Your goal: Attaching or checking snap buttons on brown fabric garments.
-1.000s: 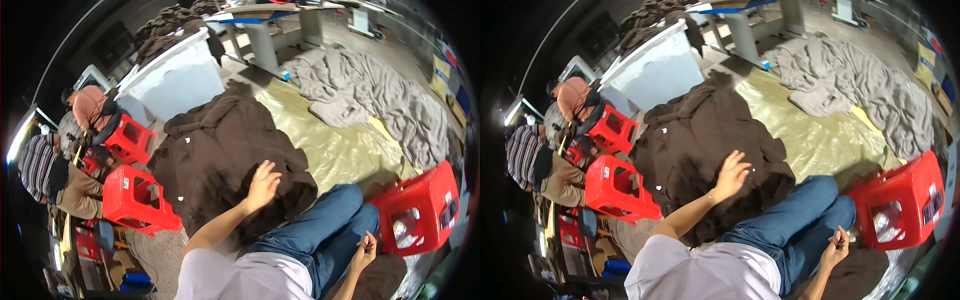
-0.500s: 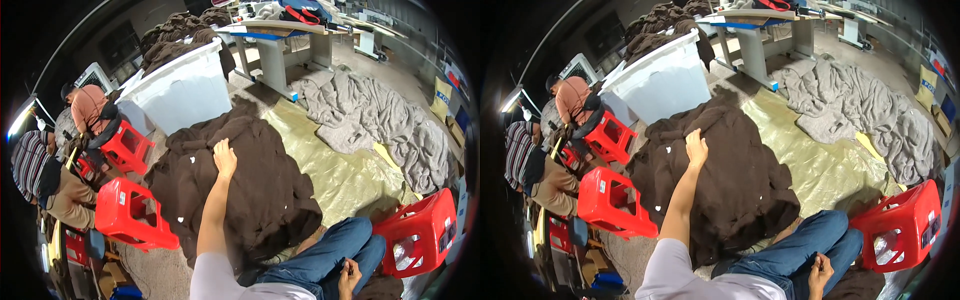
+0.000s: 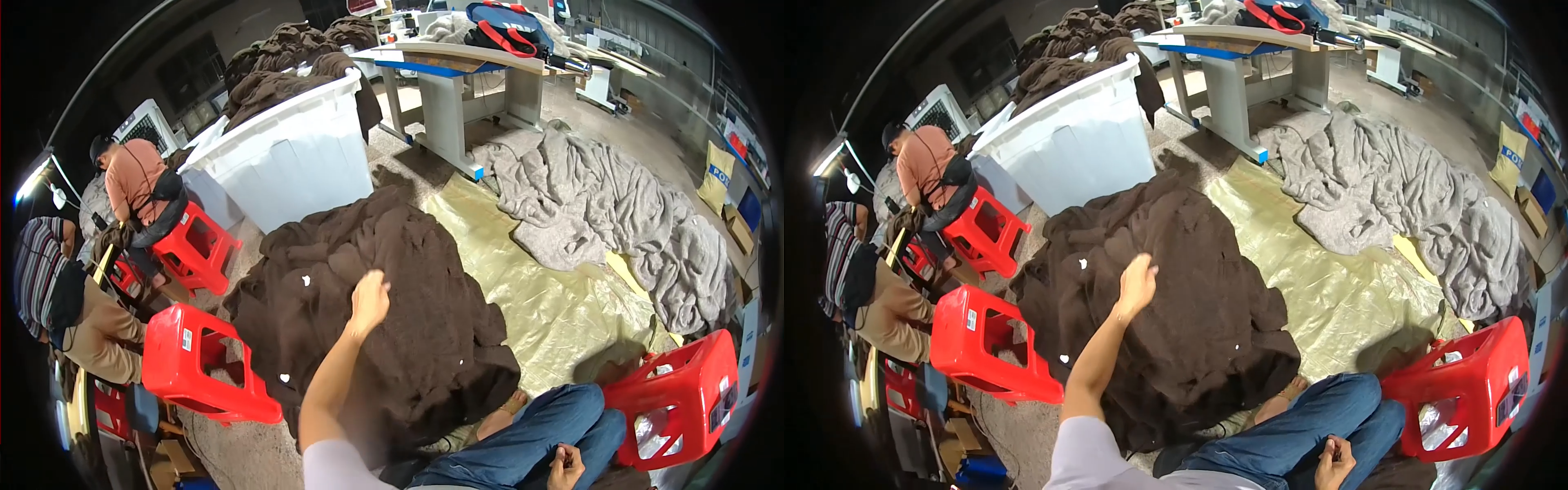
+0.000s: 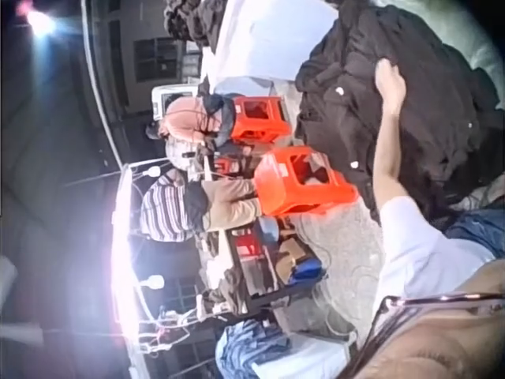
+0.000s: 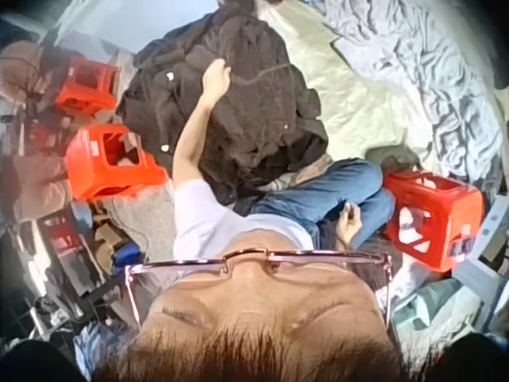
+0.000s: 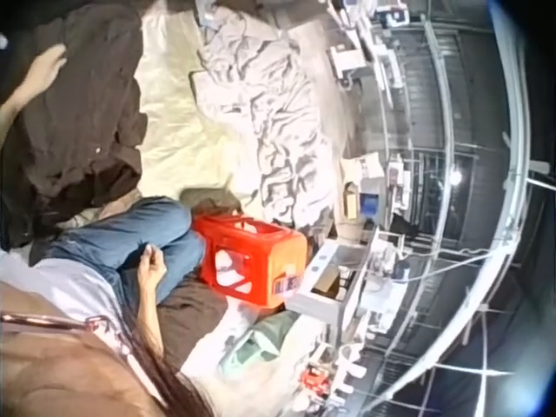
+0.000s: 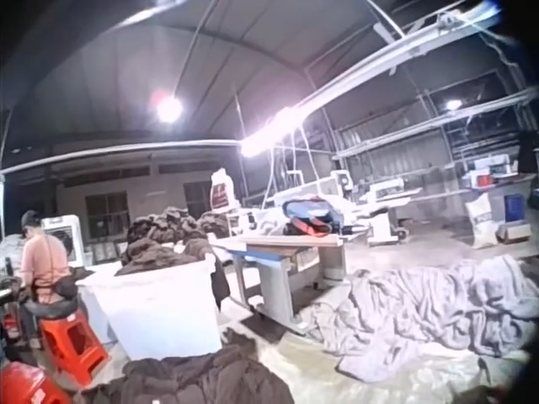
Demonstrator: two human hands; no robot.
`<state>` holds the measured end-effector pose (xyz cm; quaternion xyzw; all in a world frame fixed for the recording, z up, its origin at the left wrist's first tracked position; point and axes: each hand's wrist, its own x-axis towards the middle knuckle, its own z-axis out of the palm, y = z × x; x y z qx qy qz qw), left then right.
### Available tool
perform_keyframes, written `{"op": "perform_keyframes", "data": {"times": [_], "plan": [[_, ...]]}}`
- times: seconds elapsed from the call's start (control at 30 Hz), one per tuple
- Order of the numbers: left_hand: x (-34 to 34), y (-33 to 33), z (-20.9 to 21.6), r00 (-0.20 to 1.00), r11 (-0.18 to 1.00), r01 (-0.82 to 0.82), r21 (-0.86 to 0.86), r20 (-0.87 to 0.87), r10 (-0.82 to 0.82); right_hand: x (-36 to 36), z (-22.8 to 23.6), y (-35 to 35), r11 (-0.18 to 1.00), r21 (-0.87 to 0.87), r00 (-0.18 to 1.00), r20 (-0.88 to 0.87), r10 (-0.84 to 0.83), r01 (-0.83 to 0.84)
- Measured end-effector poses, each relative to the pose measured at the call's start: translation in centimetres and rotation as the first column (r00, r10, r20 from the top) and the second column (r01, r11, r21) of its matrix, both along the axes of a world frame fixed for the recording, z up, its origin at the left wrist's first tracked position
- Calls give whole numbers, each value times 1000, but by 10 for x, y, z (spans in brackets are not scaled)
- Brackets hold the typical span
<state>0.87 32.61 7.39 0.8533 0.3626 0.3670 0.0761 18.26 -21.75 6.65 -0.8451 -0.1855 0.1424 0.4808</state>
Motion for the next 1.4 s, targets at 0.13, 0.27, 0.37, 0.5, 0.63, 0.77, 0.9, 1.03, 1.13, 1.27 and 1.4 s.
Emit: {"op": "perform_keyframes", "data": {"times": [0.13, 0.27, 0.37, 0.5, 0.63, 0.77, 0.9, 1.03, 1.13, 1.27, 1.4], "plan": [[-29, -129, 47, 972, 922, 223, -315, 2, -235, 14, -24, 0, 987, 161, 999, -41, -8, 15], [-53, -232, 39, 876, 738, 349, -577, -79, -476, 16, -34, 5, 955, 295, 993, -109, 39, -5], [-51, -270, 29, 906, 719, 347, -603, 19, -422, 15, -32, 10, 937, 346, 983, -153, 98, -40], [-37, -286, 37, 943, 760, 323, -564, 126, -308, 20, -32, 11, 900, 421, 962, -180, 207, -114], [-16, -298, 50, 923, 784, 378, -493, 271, -275, 17, -28, 11, 895, 430, 960, -181, 213, -118], [10, -307, 66, 888, 735, 452, -505, 331, -318, 4, 6, 27, 832, 518, 955, -87, 284, -201], [39, -315, 82, 764, 693, 622, -365, 476, -435, -30, 49, 85, 720, 623, 900, -60, 432, -305], [63, -318, 82, 674, 629, 718, -298, 524, -521, -9, 15, 118, 805, 568, 930, -177, 322, -170], [40, -282, 78, 682, 720, 684, -118, 455, -573, 20, 27, 118, 799, 600, 960, -198, 198, -41], [-12, -160, 20, 949, 976, 218, 4, 233, -213, 51, 11, 84, 854, 520, 990, -109, 87, -18], [-80, -30, -48, 978, 985, -171, 1, -120, 169, 56, 5, 55, 862, 504, 993, -64, 103, -57]]}}
